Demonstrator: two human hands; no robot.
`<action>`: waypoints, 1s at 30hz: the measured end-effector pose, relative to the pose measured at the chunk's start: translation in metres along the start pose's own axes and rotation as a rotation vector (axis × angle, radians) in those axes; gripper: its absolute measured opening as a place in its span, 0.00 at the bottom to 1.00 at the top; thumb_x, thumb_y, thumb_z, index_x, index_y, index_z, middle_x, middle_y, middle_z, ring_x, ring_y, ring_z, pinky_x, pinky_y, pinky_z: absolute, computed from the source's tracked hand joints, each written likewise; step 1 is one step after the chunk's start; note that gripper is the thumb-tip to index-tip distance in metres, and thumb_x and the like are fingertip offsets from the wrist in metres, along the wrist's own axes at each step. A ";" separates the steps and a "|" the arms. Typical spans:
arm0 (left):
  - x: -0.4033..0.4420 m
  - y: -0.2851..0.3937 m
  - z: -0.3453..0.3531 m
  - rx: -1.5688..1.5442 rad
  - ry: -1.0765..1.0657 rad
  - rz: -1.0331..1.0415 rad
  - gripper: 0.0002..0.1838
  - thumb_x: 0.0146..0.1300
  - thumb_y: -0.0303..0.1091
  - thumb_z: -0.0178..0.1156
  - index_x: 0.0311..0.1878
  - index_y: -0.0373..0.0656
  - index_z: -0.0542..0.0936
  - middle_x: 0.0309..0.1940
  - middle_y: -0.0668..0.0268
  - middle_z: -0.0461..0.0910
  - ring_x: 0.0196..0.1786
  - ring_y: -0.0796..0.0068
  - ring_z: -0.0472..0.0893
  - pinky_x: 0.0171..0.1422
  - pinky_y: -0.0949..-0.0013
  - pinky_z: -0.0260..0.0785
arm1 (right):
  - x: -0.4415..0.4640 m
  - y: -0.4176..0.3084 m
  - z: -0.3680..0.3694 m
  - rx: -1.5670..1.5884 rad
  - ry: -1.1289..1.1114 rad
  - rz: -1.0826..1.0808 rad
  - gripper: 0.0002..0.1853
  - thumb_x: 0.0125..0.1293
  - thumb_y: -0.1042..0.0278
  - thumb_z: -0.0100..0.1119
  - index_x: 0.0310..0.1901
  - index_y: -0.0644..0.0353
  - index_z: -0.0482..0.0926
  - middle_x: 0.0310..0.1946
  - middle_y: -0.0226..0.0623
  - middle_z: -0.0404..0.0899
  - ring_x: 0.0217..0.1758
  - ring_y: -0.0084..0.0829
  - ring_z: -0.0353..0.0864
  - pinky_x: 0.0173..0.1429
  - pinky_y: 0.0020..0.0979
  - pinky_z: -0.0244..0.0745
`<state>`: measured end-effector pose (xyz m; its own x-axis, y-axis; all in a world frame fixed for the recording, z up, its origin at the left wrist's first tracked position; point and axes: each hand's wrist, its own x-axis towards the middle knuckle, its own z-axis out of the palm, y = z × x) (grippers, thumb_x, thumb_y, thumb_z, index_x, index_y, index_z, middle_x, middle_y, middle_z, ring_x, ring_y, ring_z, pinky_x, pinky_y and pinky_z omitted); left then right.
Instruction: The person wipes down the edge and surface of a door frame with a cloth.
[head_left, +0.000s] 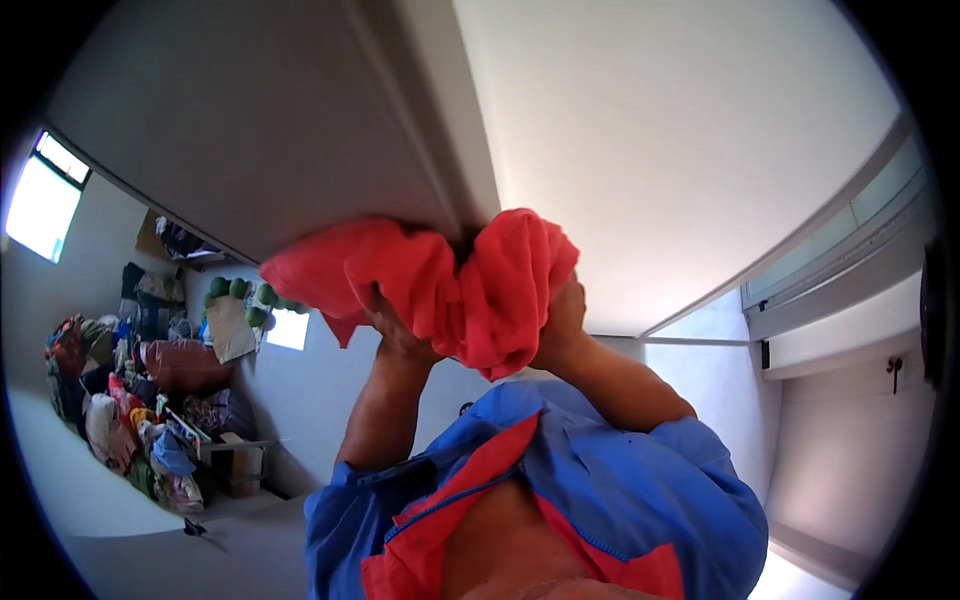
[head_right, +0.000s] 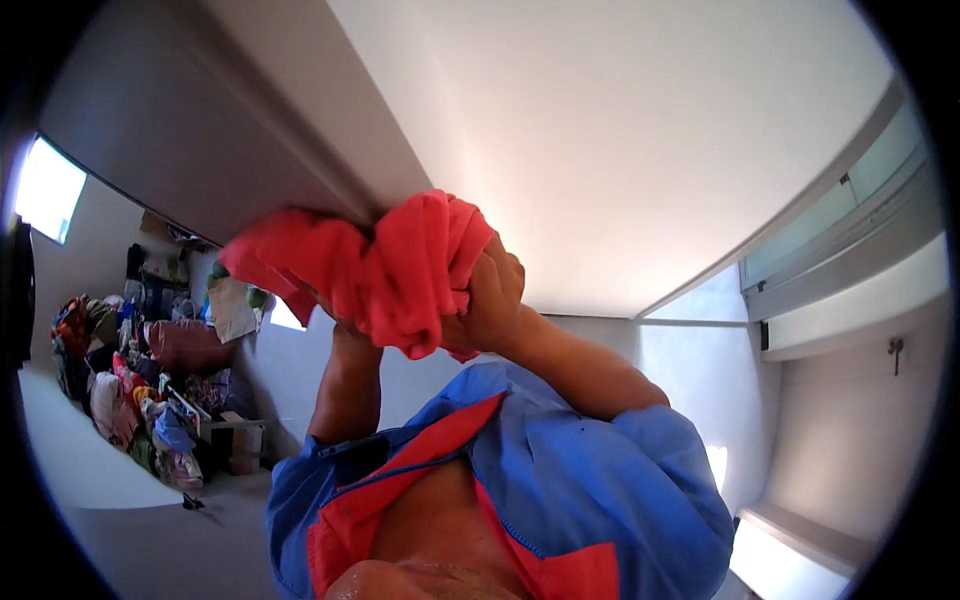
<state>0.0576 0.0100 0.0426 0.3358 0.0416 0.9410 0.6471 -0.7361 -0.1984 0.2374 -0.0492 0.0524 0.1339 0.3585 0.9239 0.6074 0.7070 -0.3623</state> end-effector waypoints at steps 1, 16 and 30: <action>0.007 -0.004 -0.007 0.013 -0.054 -0.040 0.30 0.63 0.50 0.70 0.63 0.41 0.81 0.62 0.54 0.81 0.65 0.44 0.78 0.71 0.42 0.66 | 0.006 -0.005 -0.001 -0.047 0.003 -0.068 0.29 0.52 0.50 0.83 0.45 0.62 0.78 0.39 0.46 0.81 0.35 0.41 0.83 0.35 0.37 0.78; -0.038 -0.112 -0.031 -0.137 0.119 -0.139 0.37 0.63 0.52 0.71 0.68 0.35 0.79 0.73 0.38 0.67 0.76 0.34 0.64 0.76 0.38 0.58 | 0.006 -0.079 0.106 -0.467 0.081 -0.226 0.26 0.48 0.57 0.82 0.44 0.64 0.81 0.39 0.45 0.81 0.33 0.39 0.80 0.30 0.33 0.73; -0.087 -0.119 -0.036 -0.389 0.032 -0.221 0.24 0.53 0.42 0.73 0.53 0.46 0.88 0.56 0.58 0.84 0.63 0.47 0.77 0.66 0.44 0.67 | -0.020 -0.084 0.151 -0.472 0.005 -0.205 0.22 0.47 0.63 0.77 0.42 0.62 0.81 0.40 0.46 0.81 0.32 0.41 0.82 0.29 0.31 0.74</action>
<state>-0.0733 0.0702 -0.0059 0.1929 0.2096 0.9586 0.3934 -0.9115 0.1201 0.0652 -0.0241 0.0460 -0.0214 0.2377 0.9711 0.9089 0.4092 -0.0801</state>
